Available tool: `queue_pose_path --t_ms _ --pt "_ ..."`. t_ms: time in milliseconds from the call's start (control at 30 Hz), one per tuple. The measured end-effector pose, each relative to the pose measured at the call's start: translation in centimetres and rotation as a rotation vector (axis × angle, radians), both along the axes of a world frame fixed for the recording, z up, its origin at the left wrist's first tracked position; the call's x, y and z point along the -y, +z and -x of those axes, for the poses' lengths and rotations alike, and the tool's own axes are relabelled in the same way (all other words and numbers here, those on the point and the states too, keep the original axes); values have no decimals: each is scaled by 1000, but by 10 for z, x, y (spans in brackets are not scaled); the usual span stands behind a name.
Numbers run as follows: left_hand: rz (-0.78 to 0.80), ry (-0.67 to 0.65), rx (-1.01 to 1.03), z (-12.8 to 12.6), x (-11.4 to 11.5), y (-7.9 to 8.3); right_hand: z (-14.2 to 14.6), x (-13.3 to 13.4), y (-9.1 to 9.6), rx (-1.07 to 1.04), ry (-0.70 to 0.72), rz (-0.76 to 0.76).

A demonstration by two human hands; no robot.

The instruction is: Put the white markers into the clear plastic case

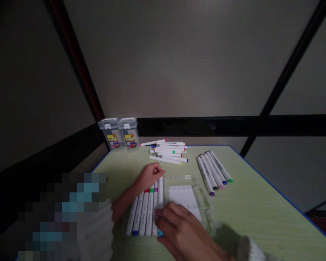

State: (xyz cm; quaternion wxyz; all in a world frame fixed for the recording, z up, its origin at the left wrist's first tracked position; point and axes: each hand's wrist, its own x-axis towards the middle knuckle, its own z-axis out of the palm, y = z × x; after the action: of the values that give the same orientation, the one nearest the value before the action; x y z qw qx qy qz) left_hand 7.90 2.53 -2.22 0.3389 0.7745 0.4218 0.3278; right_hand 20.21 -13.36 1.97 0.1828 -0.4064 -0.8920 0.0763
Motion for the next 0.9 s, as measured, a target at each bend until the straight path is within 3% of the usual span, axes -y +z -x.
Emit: queue_pose_path --t_ms 367,600,900 --pt "-31 -5 -62 0 6 7 -1 -2 0 -33 -13 78" --pt "93 -30 109 0 1 9 0 -1 6 67 -2 16" --pt "166 -59 250 2 -3 10 -1 -2 -6 104 -9 -81"
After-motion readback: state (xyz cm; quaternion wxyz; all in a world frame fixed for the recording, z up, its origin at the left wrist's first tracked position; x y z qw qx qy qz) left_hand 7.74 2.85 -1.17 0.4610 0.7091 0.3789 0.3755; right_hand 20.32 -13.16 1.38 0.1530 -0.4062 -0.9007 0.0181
